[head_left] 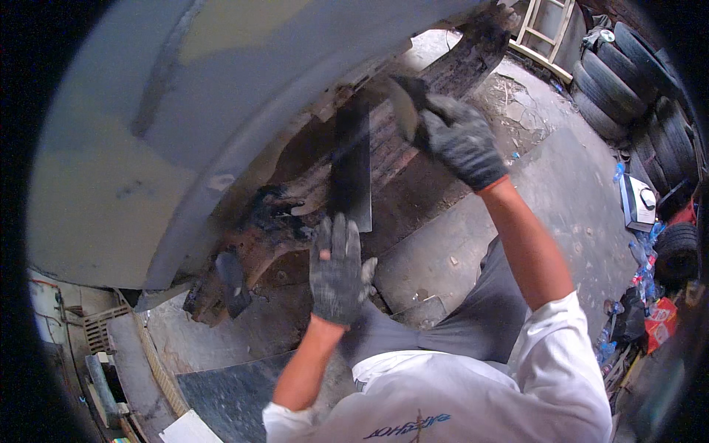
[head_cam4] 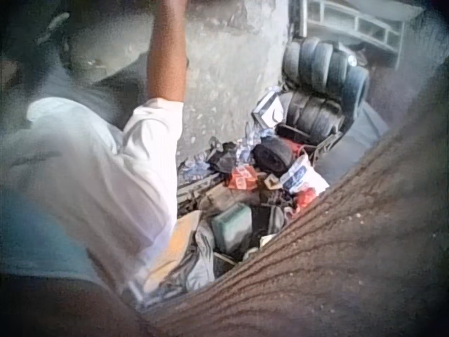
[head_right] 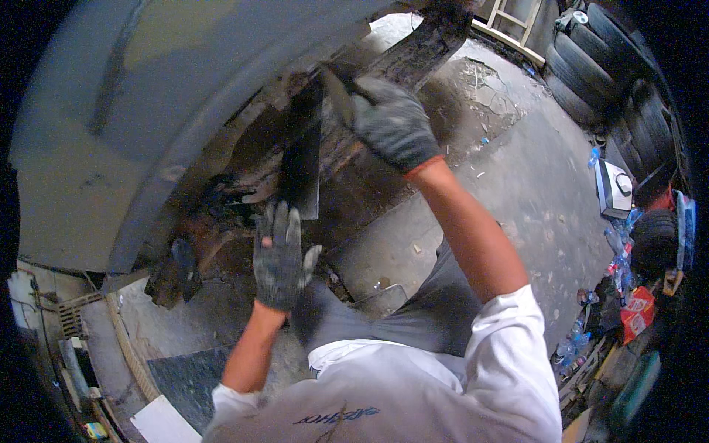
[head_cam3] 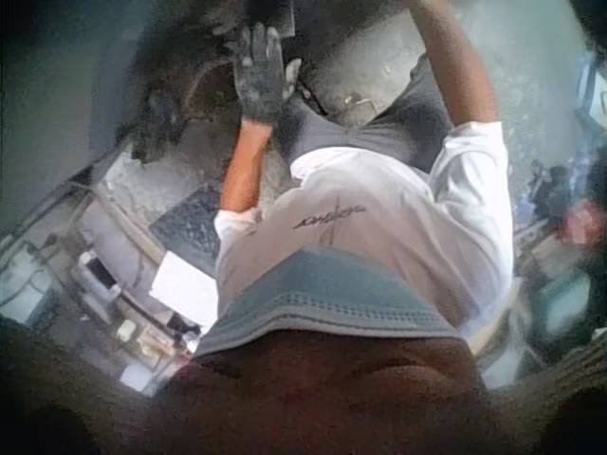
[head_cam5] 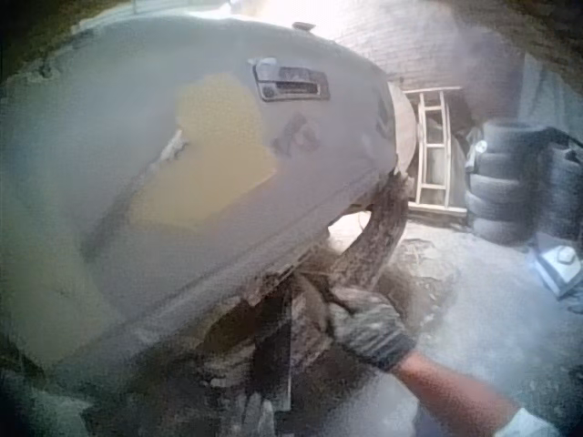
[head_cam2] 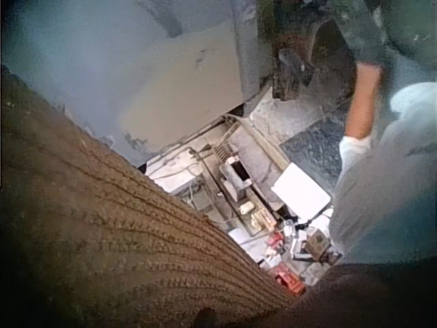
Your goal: The person applies body filler to a car door using a putty knife, spreading and smoothing the compound across the surface. The person repeatedly scoops filler onto the knife and works it into the panel, focusing on different areas of the door.
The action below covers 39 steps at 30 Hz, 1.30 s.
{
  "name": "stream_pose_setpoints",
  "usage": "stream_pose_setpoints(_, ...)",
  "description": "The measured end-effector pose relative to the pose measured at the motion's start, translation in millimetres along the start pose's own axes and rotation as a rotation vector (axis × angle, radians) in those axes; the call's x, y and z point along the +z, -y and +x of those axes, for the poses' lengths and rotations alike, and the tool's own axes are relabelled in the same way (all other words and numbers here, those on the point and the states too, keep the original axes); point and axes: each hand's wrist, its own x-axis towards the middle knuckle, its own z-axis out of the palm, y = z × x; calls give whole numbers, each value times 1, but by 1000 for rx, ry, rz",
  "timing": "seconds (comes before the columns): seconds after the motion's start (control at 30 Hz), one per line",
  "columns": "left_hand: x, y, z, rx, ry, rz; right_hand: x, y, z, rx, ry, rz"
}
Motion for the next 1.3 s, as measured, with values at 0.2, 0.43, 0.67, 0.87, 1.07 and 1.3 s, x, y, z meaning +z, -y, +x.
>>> stream_pose_setpoints(0.2, 53, 34, 61, -54, 338, 360, -25, -84, -89, 764, 254, 767)
stream_pose_setpoints(0.43, 12, 32, 43, -386, -208, -1136, 8, -97, -159, 873, 17, 1193)
stream_pose_setpoints(0.67, -36, -14, 11, -933, -116, -2193, 36, -60, -172, 631, 190, 1209)
stream_pose_setpoints(0.87, -17, -18, -30, -1079, 89, -2014, 13, -57, -143, 666, 392, 1239)
stream_pose_setpoints(1.07, -2, 7, -70, -1134, 93, -1833, -4, -41, -140, 563, 381, 1067)
stream_pose_setpoints(1.3, 15, -35, -87, -865, 308, -2013, -5, -32, -167, 944, 356, 1559)
